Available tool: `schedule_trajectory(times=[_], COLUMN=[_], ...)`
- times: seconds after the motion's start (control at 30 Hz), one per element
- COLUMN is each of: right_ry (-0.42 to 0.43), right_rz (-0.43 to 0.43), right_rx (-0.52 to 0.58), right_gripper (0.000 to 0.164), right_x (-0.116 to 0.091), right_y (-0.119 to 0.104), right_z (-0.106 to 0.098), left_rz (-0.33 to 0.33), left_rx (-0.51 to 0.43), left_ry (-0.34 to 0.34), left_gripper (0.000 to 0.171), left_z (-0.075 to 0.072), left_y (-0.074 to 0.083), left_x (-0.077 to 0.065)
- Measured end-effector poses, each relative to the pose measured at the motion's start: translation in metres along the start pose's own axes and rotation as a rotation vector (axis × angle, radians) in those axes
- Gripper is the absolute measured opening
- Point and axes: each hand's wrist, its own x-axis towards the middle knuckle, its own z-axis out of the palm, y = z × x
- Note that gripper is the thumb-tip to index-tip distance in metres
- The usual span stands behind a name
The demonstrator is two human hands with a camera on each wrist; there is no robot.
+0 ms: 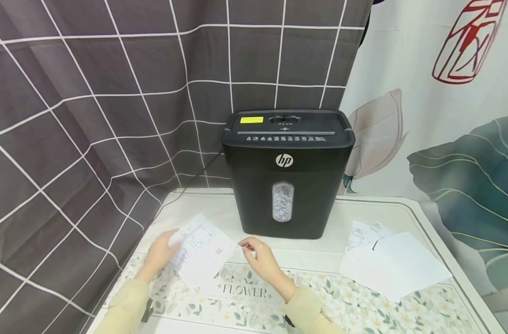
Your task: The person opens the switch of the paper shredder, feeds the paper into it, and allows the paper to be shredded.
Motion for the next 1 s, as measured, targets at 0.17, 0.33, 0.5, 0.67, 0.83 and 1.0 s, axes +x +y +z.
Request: schedule_trajectory(times=[0.17, 0.33, 0.5, 0.67, 0.83, 1.0], right_ry=[-0.130, -0.171, -0.172, -0.213, -0.256, -0.248], right_rz=[0.087, 0.118, 0.165, 0.180, 0.180, 0.194], right_rx=[-0.021, -0.070, -0.110, -0.140, -0.187, -0.215], right_gripper=[0.016, 0.016, 0.016, 0.025, 0.034, 0.036], right_x=[-0.003, -0.014, -0.013, -0.007, -0.007, -0.010], right_y=[0.004, 0.006, 0.005, 0.004, 0.008, 0.016], right_z=[0.029, 0.048, 0.054, 0.054, 0.048, 0.040], left_rz=[-0.002, -0.026, -0.048, -0.058, -0.028, -0.079], left_rx=[0.059, 0.085, 0.104, 0.102, 0.105, 0.099], left_ry=[-0.028, -0.041, -0.080, -0.142, -0.171, -0.211], left_gripper=[0.051, 0.053, 0.058, 0.058, 0.058, 0.063], left_z=[0.002, 0.005, 0.003, 0.005, 0.010, 0.011], left_y=[-0.008, -0.018, -0.019, -0.019, -0.023, -0.020], left_x=[-0.002, 0.000, 0.012, 0.026, 0.036, 0.044])
